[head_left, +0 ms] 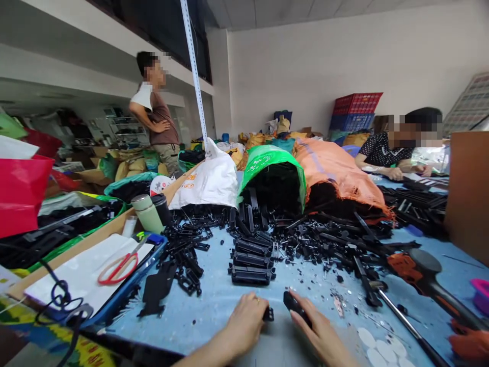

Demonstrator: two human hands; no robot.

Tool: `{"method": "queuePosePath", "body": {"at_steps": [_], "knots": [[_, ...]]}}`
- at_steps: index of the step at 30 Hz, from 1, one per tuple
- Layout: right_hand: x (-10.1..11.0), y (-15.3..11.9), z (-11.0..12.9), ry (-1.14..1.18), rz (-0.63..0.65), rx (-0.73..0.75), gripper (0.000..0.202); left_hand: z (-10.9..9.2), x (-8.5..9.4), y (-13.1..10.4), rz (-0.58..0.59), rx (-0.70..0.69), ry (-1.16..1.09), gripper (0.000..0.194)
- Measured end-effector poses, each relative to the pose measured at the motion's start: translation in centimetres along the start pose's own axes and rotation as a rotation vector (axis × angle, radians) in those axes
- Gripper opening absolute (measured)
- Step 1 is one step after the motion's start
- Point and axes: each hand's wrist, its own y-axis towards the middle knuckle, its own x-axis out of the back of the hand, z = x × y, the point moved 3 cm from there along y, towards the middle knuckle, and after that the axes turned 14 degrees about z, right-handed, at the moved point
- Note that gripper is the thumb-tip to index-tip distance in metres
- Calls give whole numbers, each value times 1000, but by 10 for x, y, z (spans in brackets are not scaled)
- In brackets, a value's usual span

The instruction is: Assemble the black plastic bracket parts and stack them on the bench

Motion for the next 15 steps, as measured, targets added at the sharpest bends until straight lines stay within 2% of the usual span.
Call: {"method": "queuePosePath", "body": {"at_steps": [2,4,8,10,15], "knots": [[-5,0,-6,83,-23,-34,62,0,-20,7,-74,-81,-197,37],[-14,3,-11,256,10,-75,66,2,-31,15,-159,-108,-386,39],[-32,10,-8,587,78,-54,75,-5,-37,23,-281,-79,-572,44],[-31,9,-3,567,92,-16,76,-13,-33,21,-305,-68,-587,45],[-5,-6,8,156,46,132,58,-29,-23,8,-247,-64,-518,37]]}}
